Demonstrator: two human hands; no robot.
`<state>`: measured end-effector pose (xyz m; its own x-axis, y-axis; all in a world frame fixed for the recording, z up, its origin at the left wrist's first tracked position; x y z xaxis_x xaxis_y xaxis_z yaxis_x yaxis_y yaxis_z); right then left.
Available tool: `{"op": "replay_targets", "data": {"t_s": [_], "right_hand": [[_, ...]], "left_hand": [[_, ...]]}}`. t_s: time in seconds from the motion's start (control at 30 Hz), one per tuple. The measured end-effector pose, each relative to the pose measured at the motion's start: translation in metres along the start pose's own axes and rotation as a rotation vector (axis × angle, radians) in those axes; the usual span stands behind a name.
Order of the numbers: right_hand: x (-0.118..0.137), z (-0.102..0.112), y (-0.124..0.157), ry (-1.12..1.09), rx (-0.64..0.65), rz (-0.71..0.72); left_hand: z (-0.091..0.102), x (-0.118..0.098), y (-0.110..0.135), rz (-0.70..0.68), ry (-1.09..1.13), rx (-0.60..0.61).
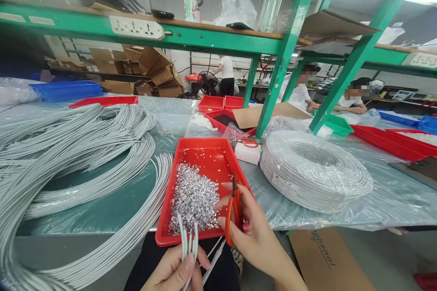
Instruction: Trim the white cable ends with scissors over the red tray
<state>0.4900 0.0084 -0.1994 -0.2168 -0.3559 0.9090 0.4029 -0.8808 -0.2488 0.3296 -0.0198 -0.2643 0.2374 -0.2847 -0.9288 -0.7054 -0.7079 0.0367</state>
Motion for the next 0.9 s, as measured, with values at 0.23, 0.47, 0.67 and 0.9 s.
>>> {"op": "replay_targets", "data": {"t_s": [0.23,0.47,0.67,0.9], "right_hand": [[0.003,-0.021,0.028,0.237,0.175,-0.011],[-0.003,-0.028,0.032,0.199,0.166,-0.175],[0.01,-0.024,0.029,0.369,0.475,-0.326],[0.02,-0.022,0.024,0.445,0.555,-0.316]], "left_hand": [[-0.009,0.002,-0.006,-0.024,0.015,0.02],[0.004,-0.004,0.0,-0.212,0.22,-0.136],[0.01,-0.022,0.011,-0.279,-0.048,-0.402],[0.008,-0.019,0.012,-0.27,-0.213,-0.447]]}}
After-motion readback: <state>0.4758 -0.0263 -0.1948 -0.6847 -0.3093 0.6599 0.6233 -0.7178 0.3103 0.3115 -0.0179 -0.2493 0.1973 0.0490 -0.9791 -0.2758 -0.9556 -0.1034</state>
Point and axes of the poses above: each hand's wrist, its own y-axis away from the middle knuckle, its own z-axis out of the back of the hand, x = y × z, the point moved 3 cm from there along -y, towards the middle knuckle, and after that the axes turned 14 degrees about x, right-handed, at the moved point
